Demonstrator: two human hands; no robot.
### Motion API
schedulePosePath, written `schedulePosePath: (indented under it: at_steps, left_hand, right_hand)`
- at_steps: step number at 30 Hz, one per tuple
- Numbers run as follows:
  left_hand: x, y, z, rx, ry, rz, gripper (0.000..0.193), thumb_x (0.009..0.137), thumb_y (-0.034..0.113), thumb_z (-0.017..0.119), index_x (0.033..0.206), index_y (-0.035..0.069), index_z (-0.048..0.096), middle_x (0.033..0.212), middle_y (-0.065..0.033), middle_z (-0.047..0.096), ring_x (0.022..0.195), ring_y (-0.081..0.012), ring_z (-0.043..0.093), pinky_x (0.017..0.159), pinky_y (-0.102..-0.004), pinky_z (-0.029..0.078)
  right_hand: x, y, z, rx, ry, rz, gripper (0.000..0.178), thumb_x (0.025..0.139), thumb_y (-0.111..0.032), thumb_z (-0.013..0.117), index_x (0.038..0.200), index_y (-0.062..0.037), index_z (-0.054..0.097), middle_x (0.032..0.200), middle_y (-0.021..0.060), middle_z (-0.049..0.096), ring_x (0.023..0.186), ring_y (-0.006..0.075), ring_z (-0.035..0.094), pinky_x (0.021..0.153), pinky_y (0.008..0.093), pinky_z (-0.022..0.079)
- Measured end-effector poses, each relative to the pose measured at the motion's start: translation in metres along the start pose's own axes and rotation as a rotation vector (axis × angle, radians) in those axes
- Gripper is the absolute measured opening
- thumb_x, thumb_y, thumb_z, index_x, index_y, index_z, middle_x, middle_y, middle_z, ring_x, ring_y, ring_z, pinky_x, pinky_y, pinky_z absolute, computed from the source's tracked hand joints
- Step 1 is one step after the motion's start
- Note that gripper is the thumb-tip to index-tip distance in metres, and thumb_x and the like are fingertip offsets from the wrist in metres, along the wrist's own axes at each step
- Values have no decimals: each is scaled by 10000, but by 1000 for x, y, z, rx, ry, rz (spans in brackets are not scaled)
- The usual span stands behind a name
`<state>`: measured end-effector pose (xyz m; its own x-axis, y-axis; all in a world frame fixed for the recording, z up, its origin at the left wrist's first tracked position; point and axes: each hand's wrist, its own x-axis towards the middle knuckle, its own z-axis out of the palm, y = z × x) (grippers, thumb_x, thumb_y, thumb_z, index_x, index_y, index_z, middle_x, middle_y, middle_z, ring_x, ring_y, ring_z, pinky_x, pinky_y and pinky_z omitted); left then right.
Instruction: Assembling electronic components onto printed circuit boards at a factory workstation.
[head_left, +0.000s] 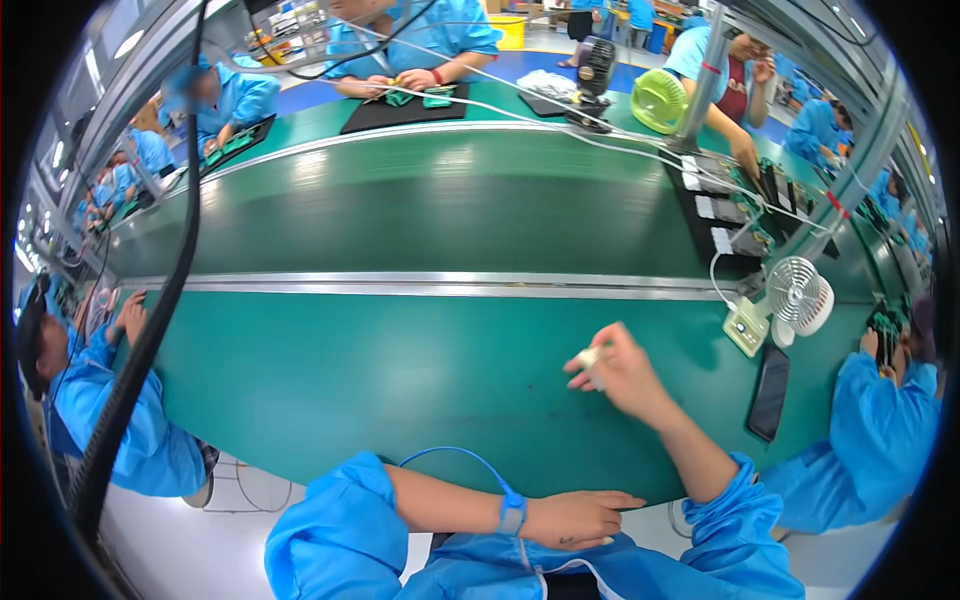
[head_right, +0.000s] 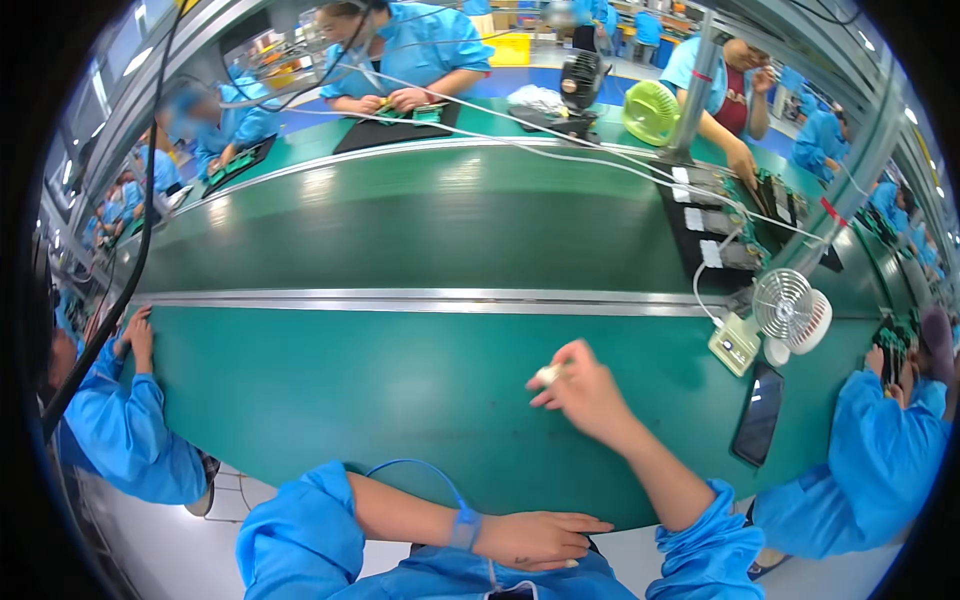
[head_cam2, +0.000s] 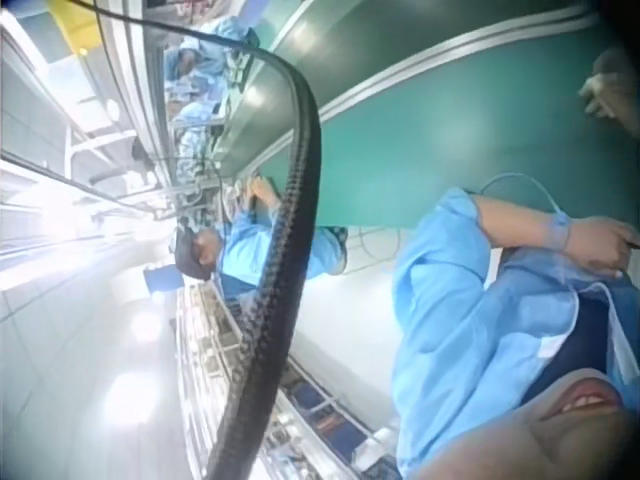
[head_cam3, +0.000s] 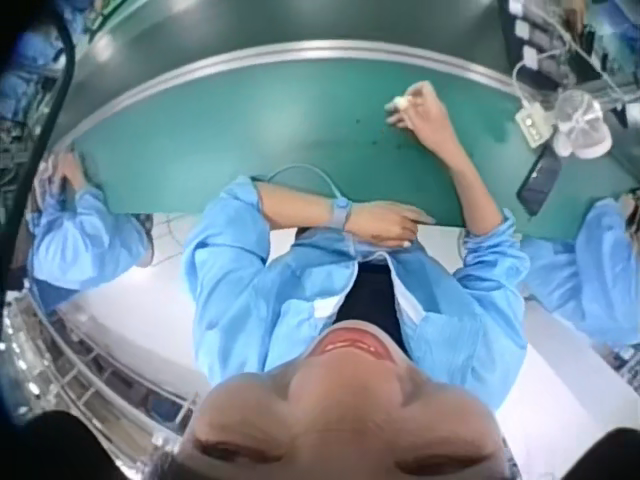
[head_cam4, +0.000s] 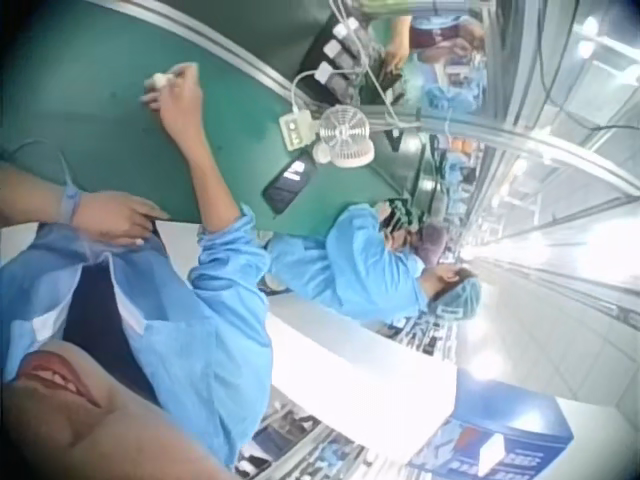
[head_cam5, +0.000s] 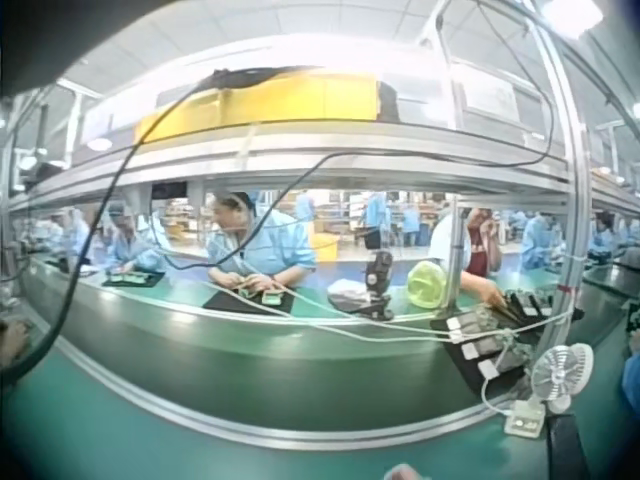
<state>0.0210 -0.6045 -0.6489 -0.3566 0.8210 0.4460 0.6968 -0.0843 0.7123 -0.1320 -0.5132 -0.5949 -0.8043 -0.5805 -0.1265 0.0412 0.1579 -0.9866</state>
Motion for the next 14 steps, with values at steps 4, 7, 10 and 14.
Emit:
schedulePosePath:
  at_steps: [4, 7, 10, 14]
  left_hand:
    - [-2, -2, -3, -4, -46, -12, 174, 809, 105, 524, 776, -54, 587, 922, -207, 591, 1252, -397, 374, 1009, -455, 353]
    - [0, 0, -2, 33, -36, 9, 162, 783, 96, 533, 787, -58, 582, 931, -198, 593, 1246, -393, 379, 999, -451, 361]
    - [8, -5, -12, 52, -188, -17, 311, 778, 80, 528, 1023, -105, 579, 1116, -213, 560, 1301, -342, 340, 1027, -418, 357]
    - [4, -10, -5, 51, -78, -39, 355, 715, 96, 583, 1029, -67, 598, 1075, -202, 578, 1332, -372, 272, 1074, -417, 313]
  right_hand:
    - [65, -4, -59, -198, 260, -242, 124, 881, -117, 532, 965, -27, 522, 808, 124, 667, 554, 145, 628, 500, 263, 506]
    - [119, -2, -116, -431, 522, -211, 129, 823, -113, 530, 874, -9, 588, 782, 129, 664, 551, 214, 637, 519, 338, 500]
    - [154, 28, -181, -896, 805, -243, 231, 781, -242, 647, 836, -26, 586, 802, 197, 634, 838, 390, 601, 724, 459, 465]
    - [163, 33, -206, -1065, 859, 32, 442, 742, -350, 714, 1045, -79, 542, 1209, 181, 497, 923, 373, 583, 738, 478, 466]
